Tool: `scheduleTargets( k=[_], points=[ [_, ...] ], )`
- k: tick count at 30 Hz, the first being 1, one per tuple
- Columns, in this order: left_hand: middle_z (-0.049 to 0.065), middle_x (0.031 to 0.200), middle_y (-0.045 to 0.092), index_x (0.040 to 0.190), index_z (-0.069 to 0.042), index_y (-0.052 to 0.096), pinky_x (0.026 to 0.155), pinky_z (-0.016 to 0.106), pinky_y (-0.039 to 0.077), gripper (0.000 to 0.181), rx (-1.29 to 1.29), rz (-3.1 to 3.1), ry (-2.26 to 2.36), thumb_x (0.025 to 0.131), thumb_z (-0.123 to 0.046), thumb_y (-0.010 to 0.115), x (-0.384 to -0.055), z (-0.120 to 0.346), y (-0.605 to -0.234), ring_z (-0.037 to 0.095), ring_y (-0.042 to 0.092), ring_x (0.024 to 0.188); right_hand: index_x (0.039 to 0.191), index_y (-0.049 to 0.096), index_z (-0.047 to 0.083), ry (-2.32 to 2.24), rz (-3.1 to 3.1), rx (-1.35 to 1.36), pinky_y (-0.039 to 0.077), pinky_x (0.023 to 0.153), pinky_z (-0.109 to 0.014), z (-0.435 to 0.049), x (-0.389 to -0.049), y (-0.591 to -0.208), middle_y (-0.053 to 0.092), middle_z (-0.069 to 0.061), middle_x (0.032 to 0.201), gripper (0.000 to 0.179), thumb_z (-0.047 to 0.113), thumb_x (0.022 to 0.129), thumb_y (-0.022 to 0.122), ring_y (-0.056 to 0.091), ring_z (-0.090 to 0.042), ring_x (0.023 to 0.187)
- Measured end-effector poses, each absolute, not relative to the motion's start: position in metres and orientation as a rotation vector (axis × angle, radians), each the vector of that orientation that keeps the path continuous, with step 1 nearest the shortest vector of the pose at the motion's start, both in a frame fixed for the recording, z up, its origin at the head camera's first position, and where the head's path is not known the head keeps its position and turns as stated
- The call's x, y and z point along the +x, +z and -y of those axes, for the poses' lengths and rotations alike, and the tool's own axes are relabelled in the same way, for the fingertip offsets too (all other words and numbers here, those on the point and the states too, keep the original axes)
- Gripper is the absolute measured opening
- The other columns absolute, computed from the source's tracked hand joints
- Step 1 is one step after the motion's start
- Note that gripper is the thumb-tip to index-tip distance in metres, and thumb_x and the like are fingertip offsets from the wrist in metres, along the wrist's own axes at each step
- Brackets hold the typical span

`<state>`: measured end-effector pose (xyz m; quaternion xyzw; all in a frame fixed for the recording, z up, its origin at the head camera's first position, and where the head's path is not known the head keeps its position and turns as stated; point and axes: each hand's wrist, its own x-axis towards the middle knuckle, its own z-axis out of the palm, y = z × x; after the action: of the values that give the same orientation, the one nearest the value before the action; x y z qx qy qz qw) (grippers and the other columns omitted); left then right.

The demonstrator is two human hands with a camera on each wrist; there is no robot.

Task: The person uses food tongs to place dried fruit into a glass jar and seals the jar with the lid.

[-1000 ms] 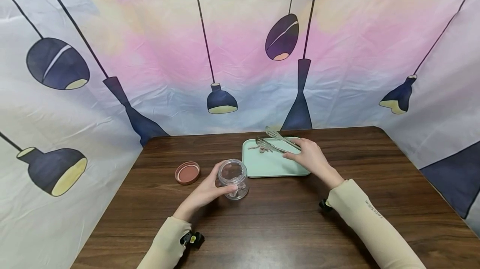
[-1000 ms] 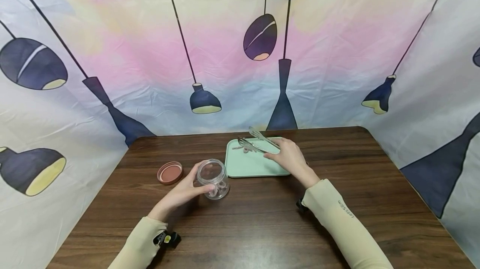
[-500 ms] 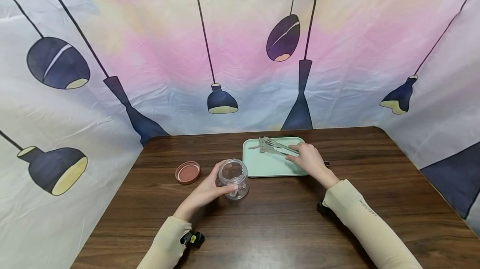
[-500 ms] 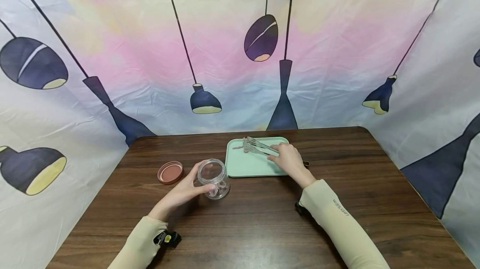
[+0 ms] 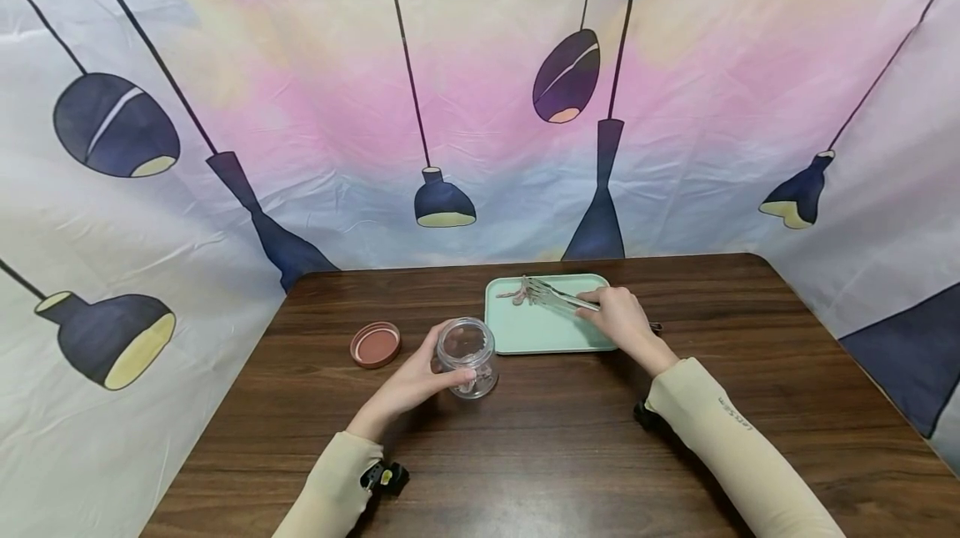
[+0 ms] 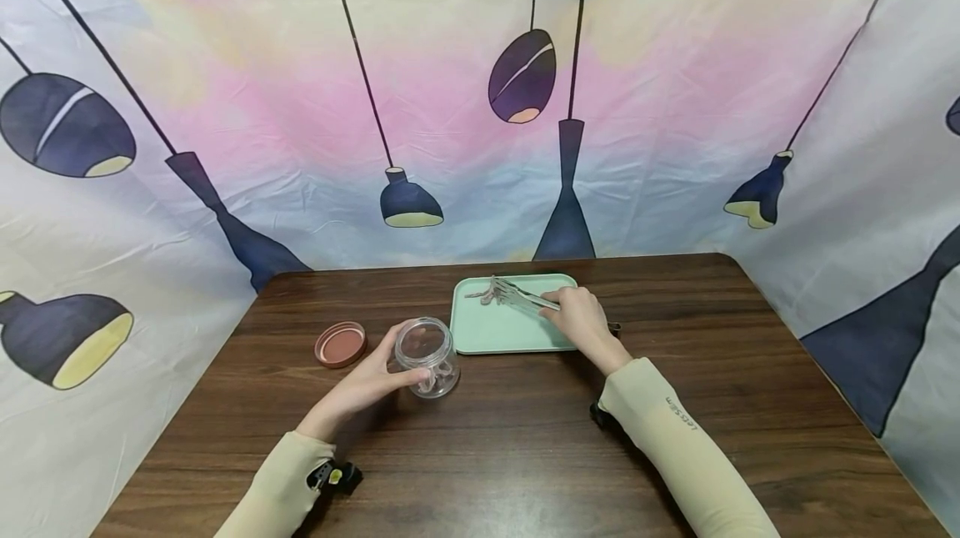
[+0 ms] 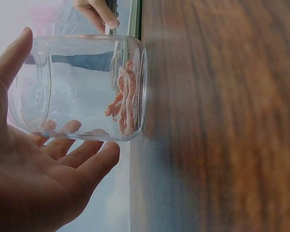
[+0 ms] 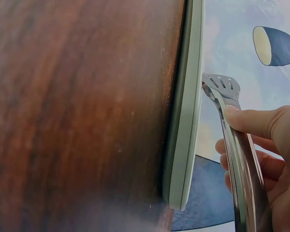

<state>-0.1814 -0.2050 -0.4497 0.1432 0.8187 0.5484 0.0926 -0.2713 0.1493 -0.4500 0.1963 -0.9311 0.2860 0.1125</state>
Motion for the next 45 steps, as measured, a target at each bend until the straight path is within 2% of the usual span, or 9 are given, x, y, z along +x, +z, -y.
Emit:
scheduleTargets(
  k=[13,16,20,29,32,36,40,45],
  points=[
    [0.014,0.150,0.044,0.157,-0.015,0.026,0.106,0.051,0.039,0.088,0.446,-2.418,1.641,0.088,-0.026,0.080,-0.179,0.205,-0.449,0.030,0.048,0.133,0.118,0.075,0.004,0.847,2.716,0.559,0.028,0.045,-0.028,-0.152,-0.270,-0.443,0.072,-0.023,0.107,0.033,0.018,0.089,0.079,0.026,-0.009,0.039],
    [0.013,0.150,0.044,0.156,-0.016,0.027,0.107,0.051,0.038,0.087,0.443,-2.427,1.635,0.088,-0.026,0.081,-0.180,0.206,-0.449,0.030,0.047,0.134,0.119,0.075,0.005,0.839,2.697,0.569,0.028,0.044,-0.027,-0.153,-0.270,-0.437,0.073,-0.021,0.094,0.033,0.018,0.089,0.079,0.026,-0.010,0.038],
    [0.011,0.150,0.044,0.156,-0.018,0.028,0.107,0.050,0.038,0.087,0.435,-2.440,1.621,0.088,-0.026,0.081,-0.181,0.207,-0.449,0.028,0.047,0.134,0.119,0.075,0.005,0.825,2.666,0.583,0.029,0.044,-0.028,-0.156,-0.269,-0.429,0.073,-0.020,0.090,0.033,0.019,0.089,0.079,0.027,-0.010,0.038],
    [0.011,0.150,0.045,0.156,-0.019,0.028,0.108,0.050,0.037,0.087,0.424,-2.442,1.616,0.087,-0.028,0.081,-0.181,0.206,-0.449,0.028,0.046,0.134,0.119,0.075,0.007,0.874,2.646,0.631,0.030,0.045,-0.028,-0.154,-0.257,-0.413,0.074,-0.018,0.101,0.033,0.020,0.090,0.078,0.029,-0.011,0.039],
    [0.011,0.149,0.045,0.156,-0.019,0.028,0.108,0.050,0.037,0.088,0.417,-2.444,1.614,0.087,-0.029,0.081,-0.181,0.206,-0.449,0.028,0.047,0.134,0.118,0.076,0.007,0.885,2.620,0.669,0.034,0.047,-0.028,-0.151,-0.250,-0.407,0.074,-0.018,0.107,0.032,0.020,0.089,0.079,0.036,-0.009,0.040],
    [0.012,0.148,0.047,0.156,-0.019,0.028,0.109,0.051,0.036,0.088,0.409,-2.455,1.608,0.087,-0.029,0.082,-0.180,0.206,-0.449,0.029,0.047,0.134,0.117,0.077,0.008,0.887,2.569,0.726,0.039,0.051,-0.028,-0.146,-0.240,-0.396,0.074,-0.012,0.096,0.032,0.021,0.088,0.080,0.047,-0.006,0.048],
    [0.012,0.148,0.047,0.156,-0.019,0.029,0.110,0.053,0.035,0.089,0.403,-2.464,1.600,0.086,-0.030,0.082,-0.180,0.206,-0.449,0.028,0.045,0.136,0.116,0.077,0.008,0.900,2.506,0.806,0.041,0.052,-0.028,-0.140,-0.229,-0.386,0.073,-0.005,0.091,0.032,0.020,0.087,0.081,0.048,-0.005,0.053],
    [0.013,0.148,0.047,0.156,-0.019,0.029,0.110,0.052,0.035,0.088,0.411,-2.458,1.611,0.086,-0.029,0.082,-0.180,0.207,-0.451,0.029,0.044,0.136,0.117,0.077,0.011,0.904,2.450,0.909,0.044,0.055,-0.026,-0.133,-0.216,-0.375,0.074,-0.001,0.096,0.032,0.020,0.087,0.081,0.053,-0.002,0.058]
  ],
)
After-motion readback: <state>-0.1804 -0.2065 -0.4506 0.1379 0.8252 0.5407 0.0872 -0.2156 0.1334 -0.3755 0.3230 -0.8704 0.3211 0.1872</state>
